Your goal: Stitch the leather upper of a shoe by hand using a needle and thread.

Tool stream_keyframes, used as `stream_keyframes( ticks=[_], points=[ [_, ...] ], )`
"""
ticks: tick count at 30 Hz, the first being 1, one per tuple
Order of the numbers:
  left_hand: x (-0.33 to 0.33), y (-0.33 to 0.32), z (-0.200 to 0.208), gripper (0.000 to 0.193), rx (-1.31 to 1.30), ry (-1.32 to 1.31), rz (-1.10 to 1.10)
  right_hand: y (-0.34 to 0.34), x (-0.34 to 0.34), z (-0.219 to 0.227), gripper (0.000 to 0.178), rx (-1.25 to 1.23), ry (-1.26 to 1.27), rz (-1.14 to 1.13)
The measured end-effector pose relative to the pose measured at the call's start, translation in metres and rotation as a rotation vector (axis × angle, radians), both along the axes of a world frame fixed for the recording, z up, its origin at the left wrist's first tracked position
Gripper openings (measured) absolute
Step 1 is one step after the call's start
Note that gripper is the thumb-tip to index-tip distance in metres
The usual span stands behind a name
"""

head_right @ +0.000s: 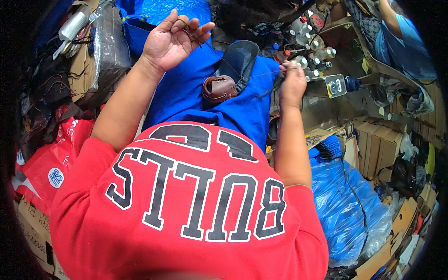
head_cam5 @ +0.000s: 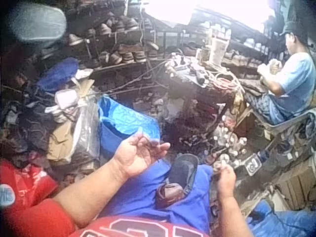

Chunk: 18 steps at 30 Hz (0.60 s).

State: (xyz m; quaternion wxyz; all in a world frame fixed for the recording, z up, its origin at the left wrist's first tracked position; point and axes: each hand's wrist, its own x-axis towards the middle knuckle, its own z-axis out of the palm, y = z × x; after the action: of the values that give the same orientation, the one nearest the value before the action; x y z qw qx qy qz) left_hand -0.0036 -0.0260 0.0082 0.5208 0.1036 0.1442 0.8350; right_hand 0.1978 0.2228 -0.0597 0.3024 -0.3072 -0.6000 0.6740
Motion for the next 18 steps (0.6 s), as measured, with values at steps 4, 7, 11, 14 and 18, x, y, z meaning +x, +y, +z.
stream_keyframes(
  ticks=[4, 7, 11, 14, 18],
  points=[
    [-0.007, -0.007, -0.006, 0.044, -0.290, 0.015, 0.140, -0.028, -0.015, 0.039, 0.042, -0.954, 0.266, -0.019],
    [-0.020, -0.016, -0.004, 0.045, -0.576, 0.032, 0.119, -0.007, 0.017, 0.026, 0.051, -0.969, 0.308, 0.394],
    [-0.027, -0.020, -0.023, 0.045, -0.644, 0.049, 0.052, -0.010, 0.033, 0.007, 0.048, -0.930, 0.270, 0.433],
    [-0.049, -0.038, -0.014, 0.041, -1.031, 0.520, 0.105, 0.015, 0.059, 0.000, 0.039, -0.776, -0.049, 0.409],
    [-0.055, -0.074, -0.018, 0.035, -1.249, 1.616, 0.620, 0.068, 0.117, -0.014, 0.058, 0.157, -0.611, 0.522]
  ],
)
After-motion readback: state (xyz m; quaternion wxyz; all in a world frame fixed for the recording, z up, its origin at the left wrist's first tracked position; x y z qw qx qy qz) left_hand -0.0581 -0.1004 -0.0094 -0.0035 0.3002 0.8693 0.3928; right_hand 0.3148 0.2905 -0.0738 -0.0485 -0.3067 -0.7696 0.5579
